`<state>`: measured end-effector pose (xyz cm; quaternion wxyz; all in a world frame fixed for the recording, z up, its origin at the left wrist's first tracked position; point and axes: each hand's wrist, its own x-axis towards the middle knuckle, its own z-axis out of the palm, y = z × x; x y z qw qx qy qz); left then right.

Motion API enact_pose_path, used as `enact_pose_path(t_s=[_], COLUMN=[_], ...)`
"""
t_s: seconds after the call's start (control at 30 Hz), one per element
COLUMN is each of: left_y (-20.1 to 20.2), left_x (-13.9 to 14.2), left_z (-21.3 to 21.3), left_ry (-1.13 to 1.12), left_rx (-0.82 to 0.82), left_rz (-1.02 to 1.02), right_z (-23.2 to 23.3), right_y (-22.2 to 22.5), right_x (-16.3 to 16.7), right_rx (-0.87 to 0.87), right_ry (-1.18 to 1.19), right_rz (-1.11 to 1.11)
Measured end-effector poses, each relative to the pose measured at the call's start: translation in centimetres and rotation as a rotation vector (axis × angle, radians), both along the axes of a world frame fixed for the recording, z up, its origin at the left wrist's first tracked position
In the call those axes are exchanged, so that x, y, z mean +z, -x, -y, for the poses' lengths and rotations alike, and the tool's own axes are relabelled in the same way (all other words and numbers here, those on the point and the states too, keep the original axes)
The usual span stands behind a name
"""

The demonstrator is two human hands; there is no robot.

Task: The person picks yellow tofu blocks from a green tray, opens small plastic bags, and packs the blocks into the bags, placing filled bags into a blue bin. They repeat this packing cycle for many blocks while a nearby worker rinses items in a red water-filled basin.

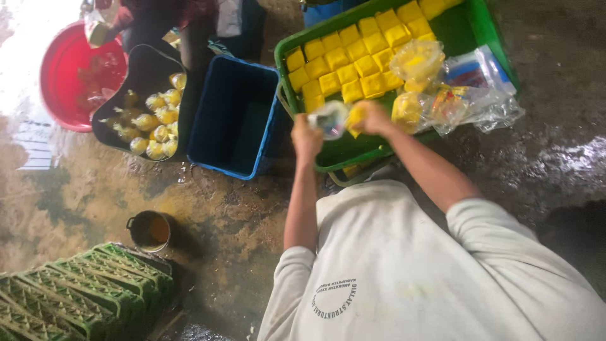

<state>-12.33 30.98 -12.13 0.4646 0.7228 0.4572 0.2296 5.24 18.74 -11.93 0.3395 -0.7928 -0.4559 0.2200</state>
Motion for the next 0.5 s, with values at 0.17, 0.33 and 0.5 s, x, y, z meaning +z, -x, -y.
enact_pose_path(t_s=[0.17, 0.33, 0.5], left_y=[-3.4, -2.8, -2.1], left_x=[-1.6, -1.5, -2.3], left_z=[3.0, 3.4, 5.0], left_ry=[0.048, 0.147, -0.315], left_rx=[-0.121, -0.221, -0.082], left_rz=[-0.279, -0.185, -0.021], right_z=[6.7, 2.8, -1.4], right_y=[-3.6, 1.6, 5.4], right_x=[3.4, 1.3, -0.8], right_rx=[-0.279, -0.098, -0.022], right_ry=[-0.158, 0.025, -0.182], right_rz=[-1.151, -0.72, 0.491])
